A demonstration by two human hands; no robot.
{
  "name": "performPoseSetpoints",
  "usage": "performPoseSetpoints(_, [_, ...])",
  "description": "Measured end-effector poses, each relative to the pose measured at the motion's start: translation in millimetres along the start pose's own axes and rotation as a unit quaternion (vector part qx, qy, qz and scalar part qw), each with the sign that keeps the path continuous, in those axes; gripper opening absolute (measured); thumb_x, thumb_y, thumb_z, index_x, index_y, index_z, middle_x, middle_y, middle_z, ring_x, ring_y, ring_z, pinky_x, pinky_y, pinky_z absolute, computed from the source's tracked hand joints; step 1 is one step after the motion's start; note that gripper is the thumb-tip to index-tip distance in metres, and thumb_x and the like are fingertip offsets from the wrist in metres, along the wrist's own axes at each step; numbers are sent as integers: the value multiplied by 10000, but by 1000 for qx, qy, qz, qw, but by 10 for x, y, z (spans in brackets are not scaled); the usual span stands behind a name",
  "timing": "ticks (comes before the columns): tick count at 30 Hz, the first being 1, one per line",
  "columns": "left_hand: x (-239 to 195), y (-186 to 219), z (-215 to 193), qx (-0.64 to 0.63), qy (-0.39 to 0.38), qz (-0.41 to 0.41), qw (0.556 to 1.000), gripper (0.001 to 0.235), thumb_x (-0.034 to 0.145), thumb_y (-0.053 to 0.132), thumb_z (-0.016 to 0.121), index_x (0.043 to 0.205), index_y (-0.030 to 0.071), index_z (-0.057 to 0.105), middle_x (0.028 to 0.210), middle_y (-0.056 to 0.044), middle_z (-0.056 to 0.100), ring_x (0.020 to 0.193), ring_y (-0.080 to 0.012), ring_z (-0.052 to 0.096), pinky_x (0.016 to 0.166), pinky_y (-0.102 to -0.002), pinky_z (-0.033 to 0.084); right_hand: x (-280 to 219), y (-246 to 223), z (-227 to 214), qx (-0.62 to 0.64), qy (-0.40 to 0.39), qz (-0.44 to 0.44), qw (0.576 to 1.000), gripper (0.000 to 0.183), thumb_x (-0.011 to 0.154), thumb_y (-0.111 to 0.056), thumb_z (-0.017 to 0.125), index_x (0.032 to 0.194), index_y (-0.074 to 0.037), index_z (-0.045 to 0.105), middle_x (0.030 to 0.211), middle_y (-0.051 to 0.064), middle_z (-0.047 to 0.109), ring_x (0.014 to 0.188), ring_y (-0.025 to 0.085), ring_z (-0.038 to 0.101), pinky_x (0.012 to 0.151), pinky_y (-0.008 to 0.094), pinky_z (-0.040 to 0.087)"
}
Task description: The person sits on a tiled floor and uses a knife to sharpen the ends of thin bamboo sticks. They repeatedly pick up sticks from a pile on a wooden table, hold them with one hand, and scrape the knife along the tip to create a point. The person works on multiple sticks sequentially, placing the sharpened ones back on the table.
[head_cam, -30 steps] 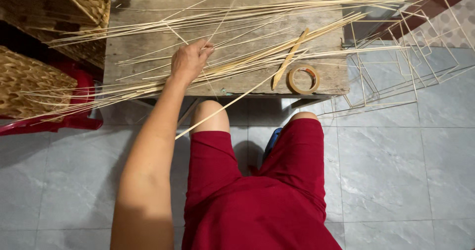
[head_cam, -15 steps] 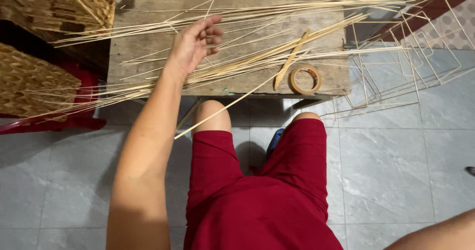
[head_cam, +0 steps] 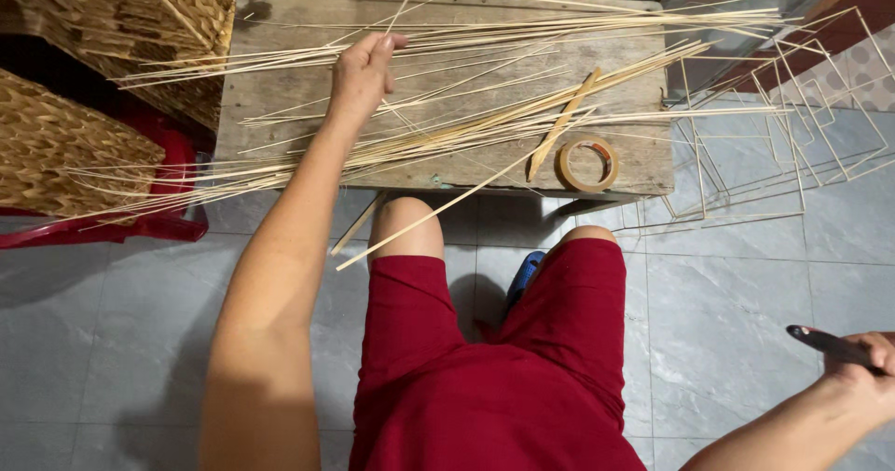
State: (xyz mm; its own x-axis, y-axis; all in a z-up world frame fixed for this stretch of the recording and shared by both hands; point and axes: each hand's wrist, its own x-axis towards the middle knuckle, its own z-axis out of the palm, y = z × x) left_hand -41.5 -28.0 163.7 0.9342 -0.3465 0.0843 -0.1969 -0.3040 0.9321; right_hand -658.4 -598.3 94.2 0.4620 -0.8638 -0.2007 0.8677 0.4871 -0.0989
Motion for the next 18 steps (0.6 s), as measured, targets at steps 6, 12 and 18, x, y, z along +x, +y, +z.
performPoseSetpoints(6, [179, -270, -204, 161, -30, 51, 985, 268, 1051, 278, 576, 1274, 291, 723, 822, -8, 748, 751, -136, 712, 691, -327, 531, -247, 326, 113, -52, 49, -28, 997, 320, 1098, -74, 548, 789, -78, 464, 863, 124, 676, 503, 138, 434, 480, 244, 393])
performPoseSetpoints(12, [435, -617, -394, 272, 7, 96, 957, 231, 995, 222, 674, 1190, 250, 795, 1200, -158, 690, 1061, -355, 642, 890, -461, 492, -306, 512, 61, -80, 106, -51, 990, 234, 1105, -113, 633, 895, -29, 573, 875, 117, 704, 538, 139, 430, 446, 229, 363])
performPoseSetpoints(18, [591, -874, -413, 256, -4, -1, 967, 204, 1012, 251, 651, 1183, 278, 758, 1147, -167, 670, 1086, -376, 633, 923, -476, 496, -238, 691, -24, -79, 146, -54, 985, 180, 1087, -96, 668, 946, 3, 617, 891, 133, 728, 542, 124, 437, 440, 202, 356])
